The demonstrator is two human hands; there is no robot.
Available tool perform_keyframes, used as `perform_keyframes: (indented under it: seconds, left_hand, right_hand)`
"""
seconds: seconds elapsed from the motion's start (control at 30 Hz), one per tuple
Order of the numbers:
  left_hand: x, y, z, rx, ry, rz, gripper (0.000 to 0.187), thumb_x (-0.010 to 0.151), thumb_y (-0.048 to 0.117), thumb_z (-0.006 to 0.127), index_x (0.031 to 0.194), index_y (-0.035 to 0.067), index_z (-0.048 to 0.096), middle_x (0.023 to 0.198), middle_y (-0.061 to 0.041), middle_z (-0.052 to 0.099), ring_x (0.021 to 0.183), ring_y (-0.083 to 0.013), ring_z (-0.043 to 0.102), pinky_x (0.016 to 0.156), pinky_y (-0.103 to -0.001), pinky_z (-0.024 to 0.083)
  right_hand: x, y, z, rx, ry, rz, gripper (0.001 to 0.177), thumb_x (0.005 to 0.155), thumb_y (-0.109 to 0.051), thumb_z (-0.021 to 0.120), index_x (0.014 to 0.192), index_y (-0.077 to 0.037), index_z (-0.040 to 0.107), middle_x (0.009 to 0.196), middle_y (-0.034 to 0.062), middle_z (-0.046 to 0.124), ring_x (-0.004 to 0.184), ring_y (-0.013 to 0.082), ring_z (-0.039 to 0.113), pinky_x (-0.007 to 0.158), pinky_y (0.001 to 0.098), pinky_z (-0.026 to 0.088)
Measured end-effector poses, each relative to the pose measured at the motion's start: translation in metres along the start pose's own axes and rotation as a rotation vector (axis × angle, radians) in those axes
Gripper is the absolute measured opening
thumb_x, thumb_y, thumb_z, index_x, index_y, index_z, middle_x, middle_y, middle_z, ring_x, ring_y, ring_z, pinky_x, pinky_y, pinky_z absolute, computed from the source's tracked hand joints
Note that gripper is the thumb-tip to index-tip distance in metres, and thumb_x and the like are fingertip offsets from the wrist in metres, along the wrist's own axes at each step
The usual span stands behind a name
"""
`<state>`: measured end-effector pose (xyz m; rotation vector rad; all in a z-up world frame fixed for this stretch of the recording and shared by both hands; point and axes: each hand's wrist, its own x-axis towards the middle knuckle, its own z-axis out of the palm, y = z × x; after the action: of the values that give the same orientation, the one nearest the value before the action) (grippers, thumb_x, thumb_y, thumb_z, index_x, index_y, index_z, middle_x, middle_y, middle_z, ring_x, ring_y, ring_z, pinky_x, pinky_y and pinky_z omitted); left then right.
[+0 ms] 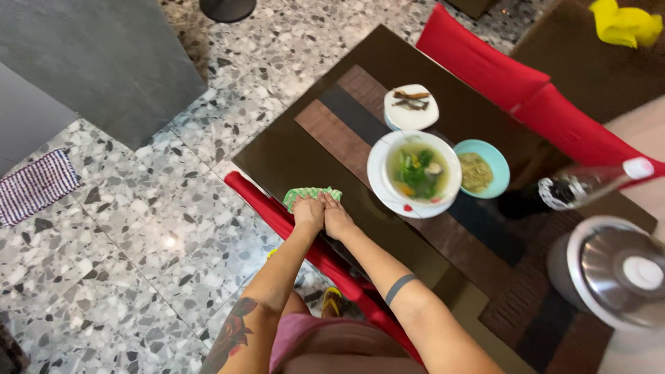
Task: The person wipes a dark dining table surface with a green cloth while seated. Bowls of food, a bottle, and a rice cooker remain on the table throughout the clip.
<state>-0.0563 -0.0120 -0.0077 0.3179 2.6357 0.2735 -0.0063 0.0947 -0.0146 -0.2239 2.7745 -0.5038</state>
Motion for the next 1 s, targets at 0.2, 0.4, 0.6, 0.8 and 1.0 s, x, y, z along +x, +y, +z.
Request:
perform_keyframes:
  seconds: [0.2, 0.4, 0.6, 0.8, 1.0]
  left_hand:
    - [-0.030, 0.031, 0.030, 0.034, -0.044, 0.060, 0.069, 0.112, 0.036, 0.011, 0.143, -0.008, 0.053, 0.143, -0.037, 0.052, 0.129, -0.0593, 0.049, 0.092, -0.065, 0.048]
    - [-0.041, 0.036, 0.037, 0.066, -0.063, 0.087, 0.076, 0.111, 0.040, 0.006, 0.140, -0.008, 0.058, 0.138, -0.036, 0.058, 0.126, -0.0604, 0.053, 0.092, -0.063, 0.048]
    - [-0.038, 0.036, 0.037, 0.124, -0.063, 0.103, 0.073, 0.111, 0.041, 0.010, 0.136, -0.002, 0.064, 0.130, -0.030, 0.067, 0.121, -0.0549, 0.059, 0.085, -0.061, 0.051]
    - [-0.030, 0.034, 0.038, 0.111, -0.136, 0.091, 0.077, 0.112, 0.040, 0.005, 0.128, 0.004, 0.071, 0.129, -0.024, 0.069, 0.128, -0.0510, 0.058, 0.093, -0.063, 0.050]
    - [-0.031, 0.038, 0.035, 0.103, -0.154, 0.061, 0.074, 0.112, 0.038, 0.007, 0.131, 0.002, 0.069, 0.132, -0.023, 0.066, 0.132, -0.0518, 0.054, 0.093, -0.065, 0.050]
  right_hand:
    - [-0.074, 0.001, -0.001, 0.049, 0.075, 0.001, 0.086, 0.077, 0.000, 0.061, 0.156, 0.008, 0.028, 0.170, 0.0087, 0.019, 0.158, 0.0268, 0.013, 0.126, 0.0460, 0.026]
    - [-0.096, 0.007, 0.013, 0.097, 0.082, 0.047, 0.092, 0.076, -0.002, 0.062, 0.158, 0.007, 0.021, 0.171, 0.0106, 0.016, 0.158, 0.0246, 0.011, 0.127, 0.0435, 0.023]
    - [-0.103, -0.002, 0.002, 0.035, 0.139, 0.041, 0.080, 0.079, -0.005, 0.063, 0.150, 0.015, 0.033, 0.168, 0.0203, 0.019, 0.156, 0.0274, 0.019, 0.128, 0.0420, 0.026]
    - [-0.105, -0.006, -0.007, 0.103, 0.103, 0.052, 0.081, 0.082, -0.007, 0.061, 0.155, 0.011, 0.028, 0.169, 0.0213, 0.013, 0.155, 0.0316, 0.020, 0.129, 0.0419, 0.023]
    - [-0.116, -0.023, -0.035, 0.115, 0.040, 0.109, 0.078, 0.083, -0.006, 0.056, 0.155, 0.010, 0.027, 0.169, 0.0209, 0.010, 0.155, 0.0298, 0.022, 0.129, 0.0410, 0.022]
